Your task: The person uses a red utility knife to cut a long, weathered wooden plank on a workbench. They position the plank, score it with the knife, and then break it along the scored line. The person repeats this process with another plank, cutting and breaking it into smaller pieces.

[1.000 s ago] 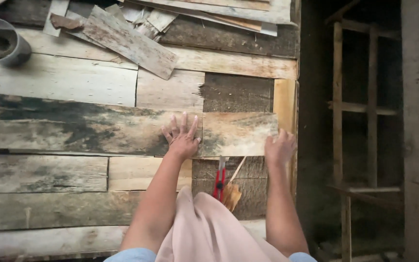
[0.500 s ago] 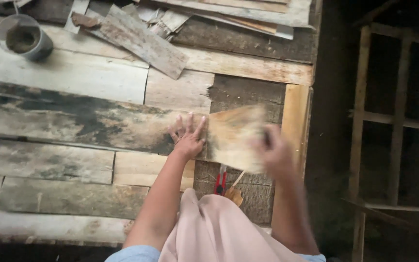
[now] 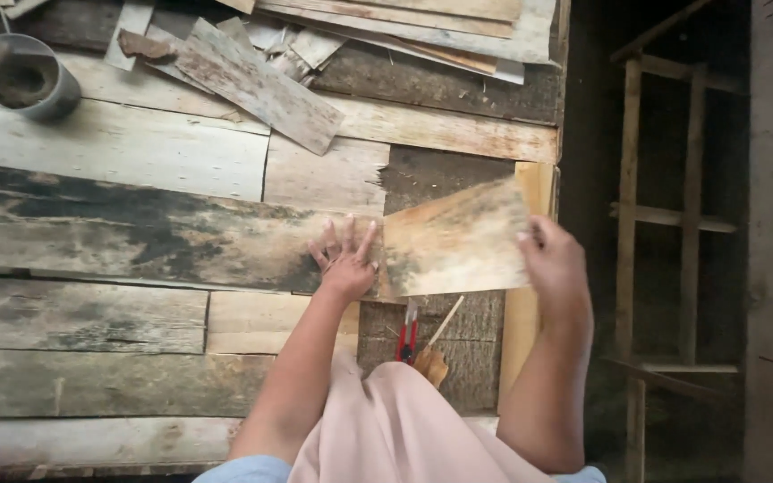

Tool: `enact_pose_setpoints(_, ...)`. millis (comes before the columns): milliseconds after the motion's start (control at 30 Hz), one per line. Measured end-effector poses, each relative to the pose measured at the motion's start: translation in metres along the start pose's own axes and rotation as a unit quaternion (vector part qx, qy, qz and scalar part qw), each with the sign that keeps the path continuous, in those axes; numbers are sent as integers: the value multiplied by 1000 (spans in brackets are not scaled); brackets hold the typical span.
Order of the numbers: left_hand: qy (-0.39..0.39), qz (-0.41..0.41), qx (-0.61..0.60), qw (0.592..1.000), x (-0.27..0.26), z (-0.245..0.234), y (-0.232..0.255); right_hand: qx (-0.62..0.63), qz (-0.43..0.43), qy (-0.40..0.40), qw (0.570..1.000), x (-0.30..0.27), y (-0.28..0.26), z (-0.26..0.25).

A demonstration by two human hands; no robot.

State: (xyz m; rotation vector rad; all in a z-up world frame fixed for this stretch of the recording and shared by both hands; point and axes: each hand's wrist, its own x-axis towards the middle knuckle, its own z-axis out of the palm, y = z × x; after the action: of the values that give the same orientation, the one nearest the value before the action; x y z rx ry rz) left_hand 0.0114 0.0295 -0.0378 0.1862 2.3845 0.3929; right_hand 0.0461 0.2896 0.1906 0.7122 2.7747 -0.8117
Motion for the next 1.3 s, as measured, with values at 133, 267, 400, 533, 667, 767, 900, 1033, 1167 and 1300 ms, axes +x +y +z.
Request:
enact_pose_setpoints(133,-8,0,-11,1000,2,0,-1,16,58,55,997,52,76,33)
enact_pose_setpoints(267,-9,9,2,1000,-5,-5,1,4,49,84,995,86,114,61)
enact_pose_setpoints(400,-5,9,-4,1000,0,-4,0,-117,89,138,979,90,101,70)
enact_pose_setpoints(533,-16,9,-8,1000,-11,-15,5,-327,-191,433,818,41,114,152)
enact_pose_setpoints(667,-15,5,-2,1000,-12,-15,7,-132,58,-116,983,-78,42,188)
enact_pose_setpoints(767,-14,4,-1,1000,-15,-13,9,-148,43,-176,972,-88,60,224)
enact_pose_setpoints(900,-15,1,-6,1000,-14,-17,9,-121,13,-172,978,-93,102,259)
enact_pose_setpoints(1033,-19,-1,1,1000,-10,-12,8,45,-8,-189,981,-94,57,217)
enact_pose_setpoints(1167,-30,5,-10,999,-18,-18,8,266,131,-181,938,-46,29,198)
enact_pose_setpoints(1300,-27,16,-25,999,-14,-19,5,445,137,-217,858,27,74,258)
